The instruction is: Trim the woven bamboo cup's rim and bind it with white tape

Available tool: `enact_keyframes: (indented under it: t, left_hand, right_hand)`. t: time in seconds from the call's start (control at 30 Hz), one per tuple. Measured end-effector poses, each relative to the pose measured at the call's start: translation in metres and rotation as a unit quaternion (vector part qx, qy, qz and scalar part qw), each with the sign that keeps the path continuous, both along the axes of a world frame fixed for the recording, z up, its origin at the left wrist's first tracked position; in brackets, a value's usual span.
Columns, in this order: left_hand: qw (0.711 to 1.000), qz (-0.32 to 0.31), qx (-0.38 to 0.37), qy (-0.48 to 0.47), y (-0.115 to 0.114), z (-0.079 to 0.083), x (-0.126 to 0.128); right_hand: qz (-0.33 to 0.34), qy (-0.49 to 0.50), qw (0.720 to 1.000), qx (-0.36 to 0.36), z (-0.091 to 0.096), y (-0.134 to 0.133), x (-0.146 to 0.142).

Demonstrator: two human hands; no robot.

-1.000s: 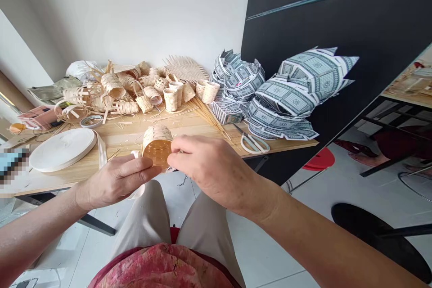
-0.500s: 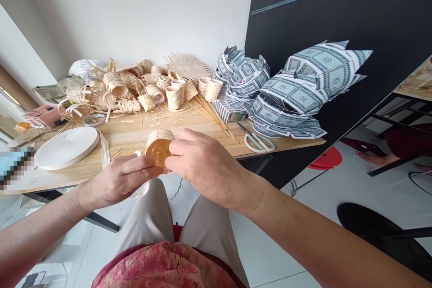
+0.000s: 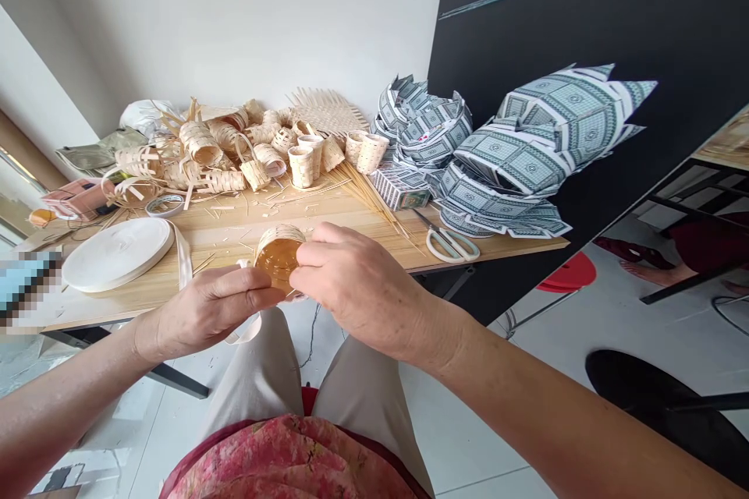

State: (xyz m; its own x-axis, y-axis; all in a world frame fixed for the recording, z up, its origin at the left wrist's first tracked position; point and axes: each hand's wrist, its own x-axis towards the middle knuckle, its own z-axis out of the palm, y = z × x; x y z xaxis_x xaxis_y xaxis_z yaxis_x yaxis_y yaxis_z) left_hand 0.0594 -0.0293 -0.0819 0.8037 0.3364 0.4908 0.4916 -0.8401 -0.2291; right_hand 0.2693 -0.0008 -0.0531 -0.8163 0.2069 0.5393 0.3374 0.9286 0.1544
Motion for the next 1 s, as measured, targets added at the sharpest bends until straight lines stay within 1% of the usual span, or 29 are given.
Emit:
enact_keyframes:
  t: [0.13,0.33,0.43,0.57,0.67,0.77,0.87,1.0]
  left_hand:
    - [1.0,-0.006,-0.002,-0.002,0.0,0.001,0.001]
    - [0.998,-0.028,-0.049,-0.015,0.001,0.001,0.001]
    - [0.994,-0.048,-0.097,-0.023,0.003,0.002,0.002]
    - [0.977,-0.075,-0.197,-0.042,0.009,0.005,0.003]
    - [0.96,-0.089,-0.26,-0.053,0.014,0.008,0.004]
    - [0.949,-0.088,-0.298,-0.044,0.018,0.01,0.005]
    - [0.943,-0.086,-0.319,-0.029,0.02,0.011,0.006]
    - [0.941,-0.092,-0.327,-0.02,0.021,0.012,0.008]
  right_hand:
    - [0.007,-0.007,1.0,-0.003,-0.001,0.0,0.0]
    - [0.018,-0.014,1.0,0.0,-0.002,0.002,-0.001]
    - [0.034,-0.032,0.999,-0.016,-0.002,0.004,-0.001]
    - [0.045,-0.05,0.997,-0.041,-0.004,0.008,0.001]
    - [0.034,-0.064,0.995,-0.065,-0.006,0.013,0.002]
    - [0.028,-0.066,0.992,-0.099,-0.008,0.016,0.002]
    - [0.037,-0.052,0.986,-0.153,-0.008,0.019,0.003]
    - [0.026,-0.051,0.973,-0.223,-0.007,0.02,0.004]
